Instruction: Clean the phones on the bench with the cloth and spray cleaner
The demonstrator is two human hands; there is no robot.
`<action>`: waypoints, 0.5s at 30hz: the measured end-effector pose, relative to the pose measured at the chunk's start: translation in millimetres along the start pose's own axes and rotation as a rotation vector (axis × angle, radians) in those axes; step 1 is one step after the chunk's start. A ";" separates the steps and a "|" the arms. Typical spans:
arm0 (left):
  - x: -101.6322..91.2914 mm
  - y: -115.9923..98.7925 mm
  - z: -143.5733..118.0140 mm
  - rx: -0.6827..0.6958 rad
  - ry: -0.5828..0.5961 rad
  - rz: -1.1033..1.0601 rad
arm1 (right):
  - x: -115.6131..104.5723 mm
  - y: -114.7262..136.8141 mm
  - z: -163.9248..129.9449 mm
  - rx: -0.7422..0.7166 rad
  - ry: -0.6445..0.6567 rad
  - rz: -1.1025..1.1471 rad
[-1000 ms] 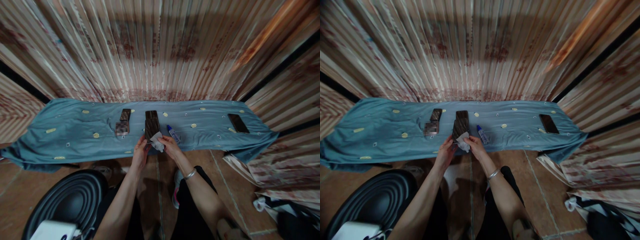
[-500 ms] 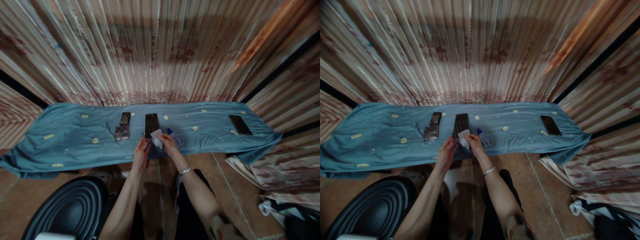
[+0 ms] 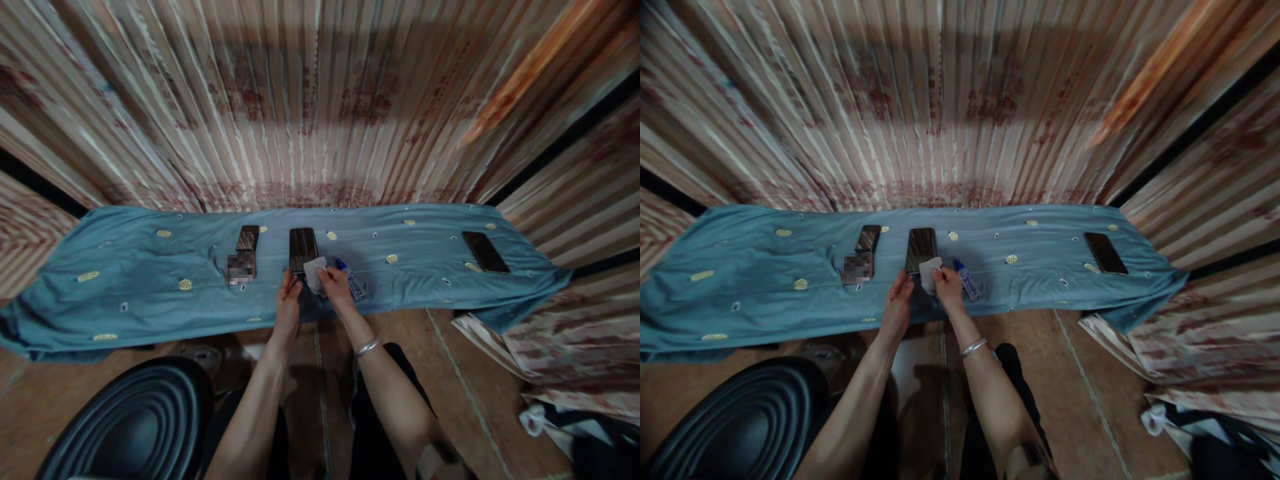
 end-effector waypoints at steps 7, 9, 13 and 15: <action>3.9 6.6 -1.8 0.064 0.064 0.113 | -4.1 10.5 -6.7 -0.089 -0.041 -0.158; 3.1 10.5 -0.4 0.078 0.086 0.132 | -5.6 13.1 -8.4 -0.106 -0.054 -0.199; 2.6 19.1 3.0 0.099 0.112 0.178 | -11.0 18.5 -12.4 -0.128 -0.078 -0.269; 3.5 22.5 3.7 0.117 0.106 0.209 | -15.7 22.4 -14.6 -0.148 -0.100 -0.304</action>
Point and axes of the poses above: each hand's wrist, its own z-axis towards the middle knuckle, its own x-axis out of the palm, y = z × x, the point moved 1 cm from there along z, towards the middle knuckle, and after that the axes turned 2 degrees about x, right-handed, at the moved point
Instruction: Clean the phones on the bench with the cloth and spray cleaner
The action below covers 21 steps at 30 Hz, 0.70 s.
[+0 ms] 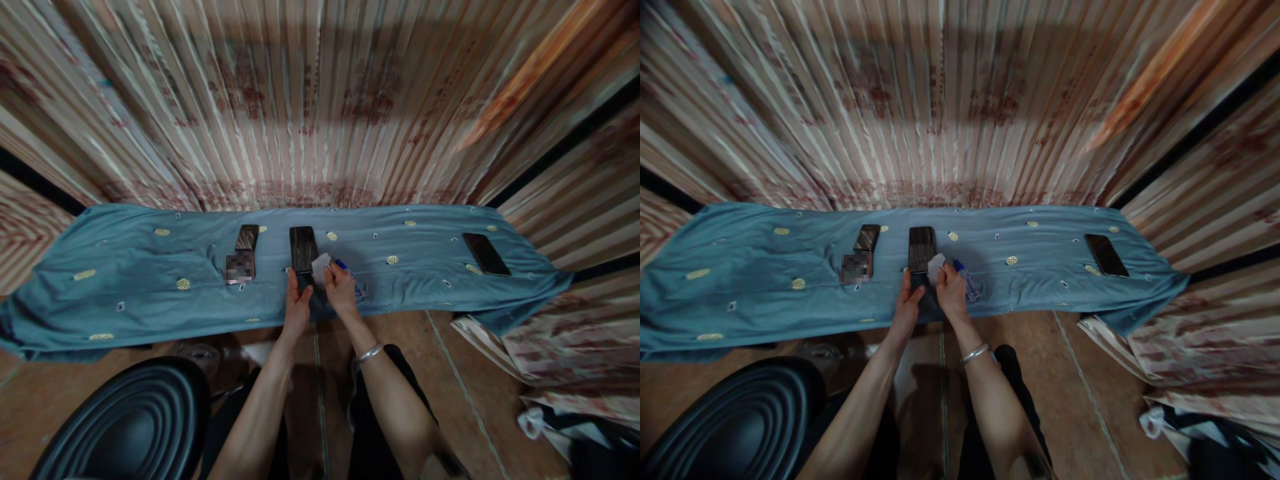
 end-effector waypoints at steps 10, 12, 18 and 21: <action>2.7 -19.0 -13.0 0.104 -0.113 0.052 | -9.5 9.8 -8.2 0.195 0.133 0.717; 1.7 -29.2 -16.8 0.104 -0.135 -0.031 | -4.7 11.6 -14.7 0.280 0.184 0.840; -4.1 -51.4 -26.5 -0.174 0.036 -0.413 | -0.8 22.8 -35.4 0.371 0.391 0.964; -12.1 -58.6 -31.0 -0.305 0.050 -0.549 | -3.8 27.3 -39.4 0.335 0.443 0.954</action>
Point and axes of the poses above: each hand's wrist, its own z-axis towards the middle knuckle, its own x-axis out of the palm, y = z × x, the point moved 1 cm from there along z, towards the middle knuckle, and after that the axes turned 2 degrees about x, right-handed, at the moved point
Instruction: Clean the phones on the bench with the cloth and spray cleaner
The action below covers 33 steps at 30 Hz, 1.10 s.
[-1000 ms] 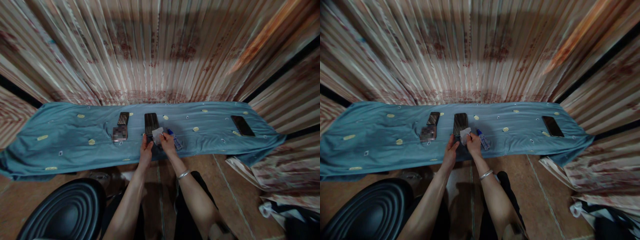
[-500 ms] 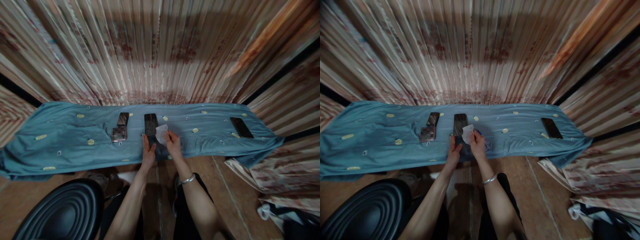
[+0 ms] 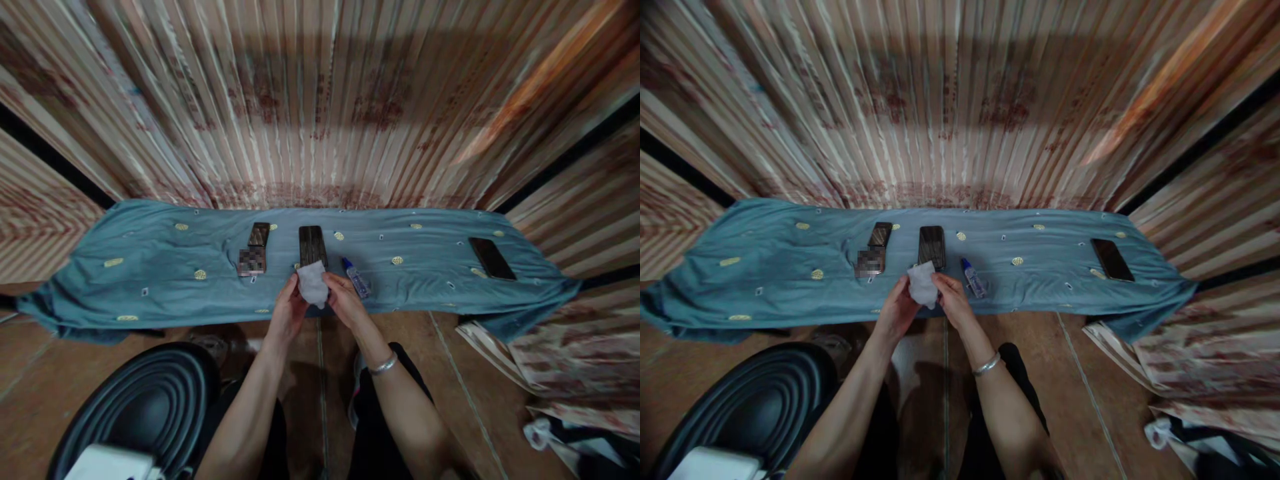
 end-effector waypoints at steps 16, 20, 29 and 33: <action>-3.1 -17.0 -31.4 0.200 0.005 0.189 | 22.1 0.4 -32.2 -0.556 -0.034 -0.760; -7.2 -19.5 -37.7 0.282 0.036 0.235 | 28.7 -4.8 -35.8 -0.454 -0.026 -0.665; -12.0 -21.2 -58.0 0.261 0.048 0.273 | 25.7 -13.8 -31.8 -0.282 -0.014 -0.336; -15.9 -22.5 -62.2 0.320 0.044 0.361 | 30.3 -15.2 -38.1 -0.245 0.029 -0.307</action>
Point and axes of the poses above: each hand's wrist, its own z-axis towards the middle knuckle, its own x-axis out of the palm, y = z × x, the point moved 1 cm from there along z, towards the middle knuckle, and after that the axes turned 2 degrees about x, right-handed, at the moved point
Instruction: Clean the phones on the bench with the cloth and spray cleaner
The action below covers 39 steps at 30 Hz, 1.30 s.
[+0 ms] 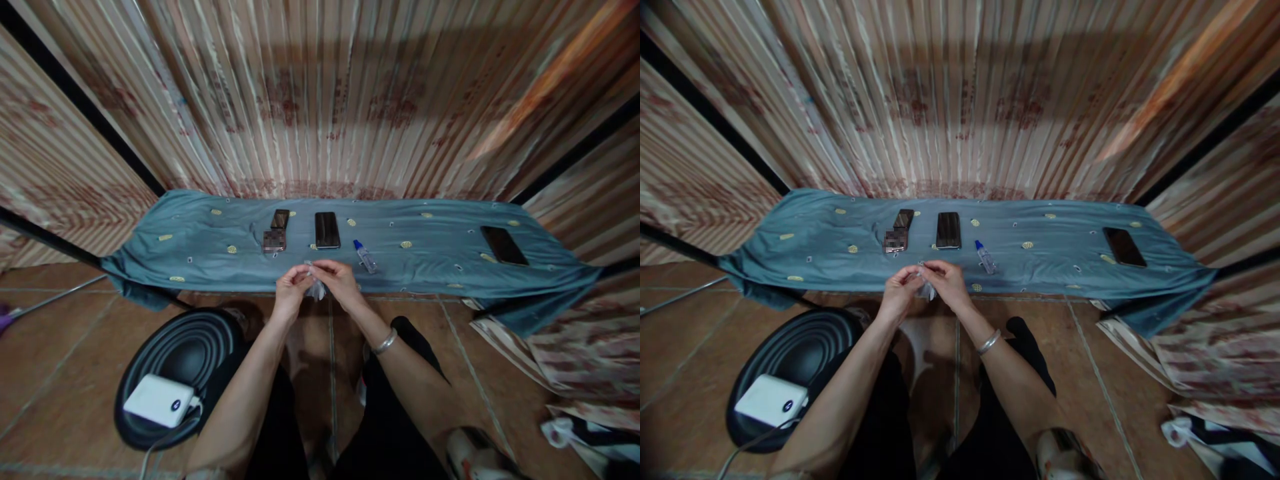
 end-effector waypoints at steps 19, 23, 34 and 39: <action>-7.7 -4.0 5.5 -0.220 -0.137 -0.255 | -5.7 6.6 -6.8 -0.268 -0.045 -0.382; -5.2 -4.3 3.7 -0.218 -0.154 -0.323 | 9.8 6.4 -24.3 -0.492 0.138 -0.669; 7.2 -3.3 -2.6 -0.298 -0.150 -0.310 | -17.1 25.6 -15.9 -0.519 0.005 -0.675; 7.6 2.2 -5.4 -0.252 -0.028 -0.235 | -28.6 27.2 -14.1 -0.613 0.159 -0.859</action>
Point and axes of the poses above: each hand's wrist, its own z-axis towards the middle knuckle, its own x-axis out of the palm, y = z × x, the point moved 1 cm from there along z, towards the middle knuckle, and after that the axes turned 2 degrees about x, right-handed, at the moved point
